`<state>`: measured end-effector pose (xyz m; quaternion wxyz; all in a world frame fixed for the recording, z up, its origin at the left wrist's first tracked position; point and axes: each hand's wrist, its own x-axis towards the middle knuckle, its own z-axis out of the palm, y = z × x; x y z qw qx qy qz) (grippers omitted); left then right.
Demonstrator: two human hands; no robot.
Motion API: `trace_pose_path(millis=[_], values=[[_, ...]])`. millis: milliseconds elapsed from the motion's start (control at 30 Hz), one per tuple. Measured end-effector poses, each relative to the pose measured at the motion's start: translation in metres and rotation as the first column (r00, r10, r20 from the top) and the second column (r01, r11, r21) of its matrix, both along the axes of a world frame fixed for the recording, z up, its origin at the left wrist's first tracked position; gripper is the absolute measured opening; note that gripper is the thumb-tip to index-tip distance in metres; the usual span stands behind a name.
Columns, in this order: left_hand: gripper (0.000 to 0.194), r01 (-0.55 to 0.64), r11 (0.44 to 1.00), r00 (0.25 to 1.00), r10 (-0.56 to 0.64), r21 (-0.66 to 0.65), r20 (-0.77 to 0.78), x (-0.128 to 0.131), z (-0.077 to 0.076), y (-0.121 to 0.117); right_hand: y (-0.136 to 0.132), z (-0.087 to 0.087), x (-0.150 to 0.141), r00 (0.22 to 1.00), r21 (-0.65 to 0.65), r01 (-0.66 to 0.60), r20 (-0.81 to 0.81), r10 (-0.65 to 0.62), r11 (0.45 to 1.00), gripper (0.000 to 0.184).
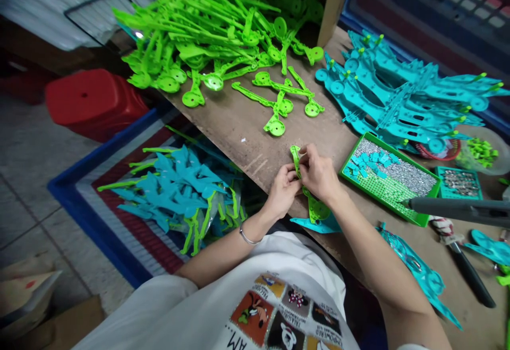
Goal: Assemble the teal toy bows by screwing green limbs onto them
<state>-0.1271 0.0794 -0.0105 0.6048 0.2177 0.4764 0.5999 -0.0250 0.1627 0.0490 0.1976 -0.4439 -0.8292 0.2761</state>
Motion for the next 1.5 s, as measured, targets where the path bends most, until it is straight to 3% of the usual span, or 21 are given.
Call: trace_pose_path(millis=[367, 500, 667, 767, 867, 967, 1067, 1167, 1333, 1500], values=[[0.044, -0.034, 0.999, 0.999, 0.033, -0.019, -0.039, -0.001, -0.001, 0.000, -0.009, -0.008, 0.004, 0.998, 0.045, 0.014, 0.064, -0.017, 0.999, 0.024], [0.042, -0.045, 0.999, 0.998, 0.044, -0.027, -0.043, -0.001, 0.000, 0.001, -0.012, -0.006, 0.002, 0.987, 0.077, 0.017, 0.160, -0.029, 0.997, 0.018], [0.037, -0.076, 0.997, 0.997, 0.075, -0.032, -0.029, 0.001, 0.003, 0.001, -0.027, 0.003, 0.003, 0.909, 0.182, -0.215, 0.397, 0.128, 0.959, 0.017], [0.037, -0.083, 0.996, 0.996, 0.084, -0.041, 0.023, 0.002, 0.007, 0.002, -0.025, 0.006, 0.005, 0.887, 0.148, -0.294, 0.411, 0.211, 0.944, 0.023], [0.042, -0.039, 0.998, 0.996, 0.044, -0.059, 0.075, 0.002, 0.012, 0.002, -0.014, 0.007, 0.018, 0.961, 0.005, -0.220, 0.170, 0.216, 0.975, 0.030], [0.046, 0.013, 0.996, 0.996, -0.005, -0.086, 0.089, 0.000, 0.017, 0.003, -0.011, 0.013, 0.038, 0.998, -0.107, -0.058, -0.042, 0.053, 0.993, 0.031], [0.047, 0.023, 0.993, 0.996, -0.013, -0.113, 0.086, -0.002, 0.020, 0.002, -0.031, 0.023, 0.056, 0.996, -0.098, 0.077, 0.041, -0.073, 0.992, 0.026], [0.044, 0.033, 0.993, 0.995, -0.022, -0.116, 0.101, -0.003, 0.022, 0.000, -0.066, 0.028, 0.066, 0.983, -0.015, 0.060, 0.173, -0.056, 0.998, 0.025], [0.062, 0.086, 0.993, 0.993, -0.079, -0.081, 0.088, -0.001, 0.024, -0.010, -0.106, 0.015, 0.065, 0.928, 0.226, 0.116, 0.323, -0.186, 0.967, 0.024], [0.070, 0.111, 0.993, 0.993, -0.110, -0.032, 0.052, 0.000, 0.018, -0.014, -0.115, 0.001, 0.058, 0.941, 0.245, 0.125, 0.277, -0.193, 0.961, 0.020]])
